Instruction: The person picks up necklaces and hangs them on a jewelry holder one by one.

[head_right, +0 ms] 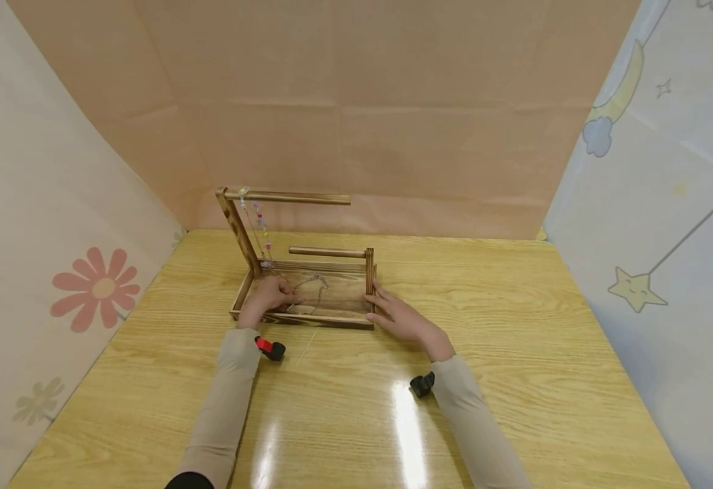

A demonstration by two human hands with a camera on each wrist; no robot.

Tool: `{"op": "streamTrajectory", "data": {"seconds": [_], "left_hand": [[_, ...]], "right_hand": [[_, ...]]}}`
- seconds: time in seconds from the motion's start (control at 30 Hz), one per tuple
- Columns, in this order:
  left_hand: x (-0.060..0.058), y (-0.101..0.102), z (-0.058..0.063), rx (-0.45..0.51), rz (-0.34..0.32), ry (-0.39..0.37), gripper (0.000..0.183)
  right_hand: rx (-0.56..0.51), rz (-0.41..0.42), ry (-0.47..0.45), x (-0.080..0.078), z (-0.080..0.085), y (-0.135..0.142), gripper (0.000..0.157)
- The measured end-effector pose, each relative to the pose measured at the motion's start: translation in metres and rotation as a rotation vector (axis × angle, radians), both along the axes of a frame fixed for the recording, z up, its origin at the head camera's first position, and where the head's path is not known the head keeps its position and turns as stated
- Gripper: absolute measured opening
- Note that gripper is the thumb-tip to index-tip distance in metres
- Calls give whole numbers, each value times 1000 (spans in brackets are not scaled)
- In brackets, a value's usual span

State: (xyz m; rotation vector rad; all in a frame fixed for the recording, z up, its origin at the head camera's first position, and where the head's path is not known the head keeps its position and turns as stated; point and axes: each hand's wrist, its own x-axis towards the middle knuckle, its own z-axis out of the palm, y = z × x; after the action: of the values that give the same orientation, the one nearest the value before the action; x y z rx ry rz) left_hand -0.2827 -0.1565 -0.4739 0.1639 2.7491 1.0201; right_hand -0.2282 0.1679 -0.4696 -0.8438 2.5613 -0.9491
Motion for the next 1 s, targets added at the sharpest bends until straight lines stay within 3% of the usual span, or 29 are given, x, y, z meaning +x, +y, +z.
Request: {"op": "streamTrajectory", "data": {"seconds": [0.33, 0.57, 0.7, 1.0], "left_hand": [[-4, -12, -1, 149, -130, -64, 20], [-6, -17, -2, 188, -196, -93, 22], [-4, -20, 1, 206, -213, -87, 23], [1, -24, 10, 340, -179, -113, 26]], "right_hand": [[9, 1, 9, 0, -1, 0, 56], [8, -5, -3, 0, 0, 0, 56], [3, -4, -10, 0, 0, 0, 56], [-6, -5, -5, 1, 1, -1, 55]]}}
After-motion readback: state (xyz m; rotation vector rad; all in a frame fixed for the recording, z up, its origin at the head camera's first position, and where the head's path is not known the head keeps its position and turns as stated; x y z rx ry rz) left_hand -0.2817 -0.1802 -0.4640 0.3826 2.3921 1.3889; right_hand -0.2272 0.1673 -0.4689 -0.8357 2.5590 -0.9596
